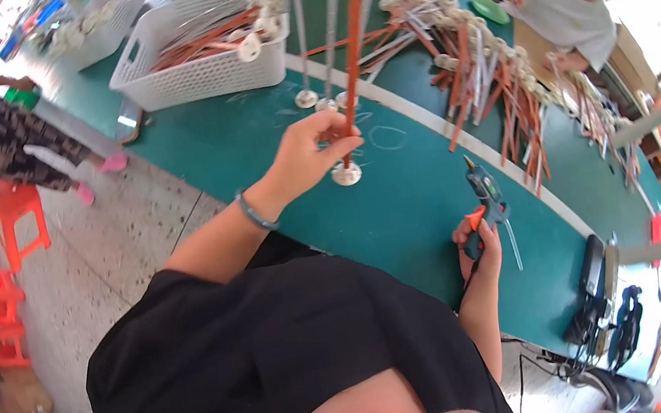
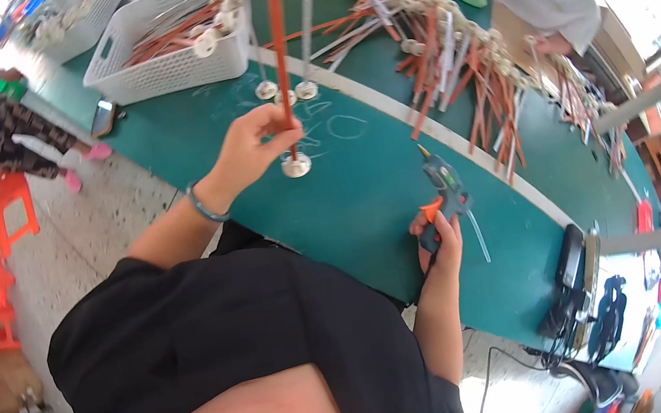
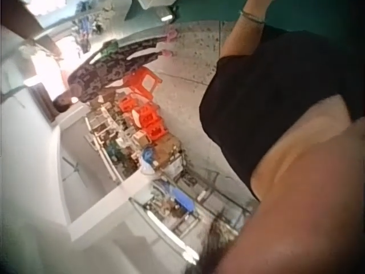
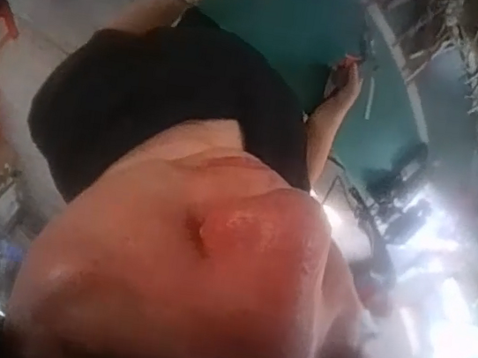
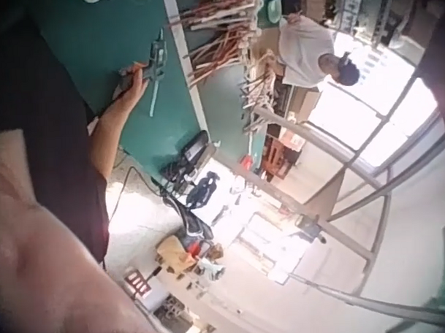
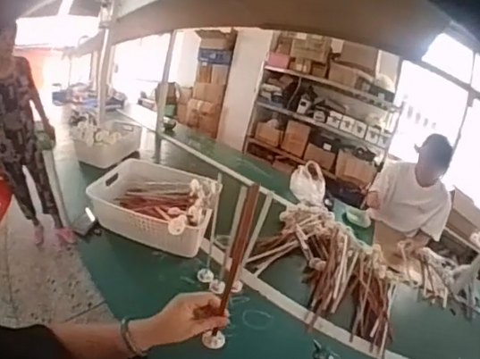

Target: The person glues plastic rods to circular bases using a hot glue gun.

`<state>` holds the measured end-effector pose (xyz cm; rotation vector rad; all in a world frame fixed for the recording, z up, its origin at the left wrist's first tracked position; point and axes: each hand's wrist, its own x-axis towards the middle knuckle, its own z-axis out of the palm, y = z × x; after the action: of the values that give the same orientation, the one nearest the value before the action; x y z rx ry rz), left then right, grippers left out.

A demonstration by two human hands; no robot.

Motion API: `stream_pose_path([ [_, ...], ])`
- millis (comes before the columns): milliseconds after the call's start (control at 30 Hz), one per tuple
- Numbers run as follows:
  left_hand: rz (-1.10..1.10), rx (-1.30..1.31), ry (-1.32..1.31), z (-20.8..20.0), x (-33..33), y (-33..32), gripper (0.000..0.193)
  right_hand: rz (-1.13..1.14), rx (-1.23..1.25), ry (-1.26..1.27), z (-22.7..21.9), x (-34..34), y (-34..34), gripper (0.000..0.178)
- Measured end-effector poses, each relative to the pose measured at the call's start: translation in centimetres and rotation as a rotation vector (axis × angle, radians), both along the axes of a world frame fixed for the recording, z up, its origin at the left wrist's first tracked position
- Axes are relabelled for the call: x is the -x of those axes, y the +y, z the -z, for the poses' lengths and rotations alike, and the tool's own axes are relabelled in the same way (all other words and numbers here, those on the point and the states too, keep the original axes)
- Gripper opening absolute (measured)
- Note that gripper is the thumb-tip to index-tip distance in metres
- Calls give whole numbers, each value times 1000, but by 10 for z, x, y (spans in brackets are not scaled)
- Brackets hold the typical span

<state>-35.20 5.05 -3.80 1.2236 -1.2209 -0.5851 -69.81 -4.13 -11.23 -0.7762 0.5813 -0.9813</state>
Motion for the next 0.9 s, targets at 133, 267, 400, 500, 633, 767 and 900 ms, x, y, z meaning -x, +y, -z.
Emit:
stream_pose_path([
  [133,-27,-1,-118,16,-3,-10,14,4,64,128,2,-8,0,34],
  [267,13,-84,-209,21,-10,-15,15,-126,97,264,-24,-32,16,34],
  [400,60,-92,-332,31,-22,-23,17,-309,257,494,-37,-63,21,32],
  [500,85,-90,-359,34,-26,-24,17,-332,318,555,-34,-83,25,33],
  [633,68,-64,-394,40,-33,-23,17,-438,431,653,-31,-104,23,30],
  [767,76,-40,-415,43,-32,-25,15,-381,473,615,-22,-114,27,23],
  [900,68,-63,-362,45,-32,-27,14,-394,560,663,-19,-118,25,25],
])
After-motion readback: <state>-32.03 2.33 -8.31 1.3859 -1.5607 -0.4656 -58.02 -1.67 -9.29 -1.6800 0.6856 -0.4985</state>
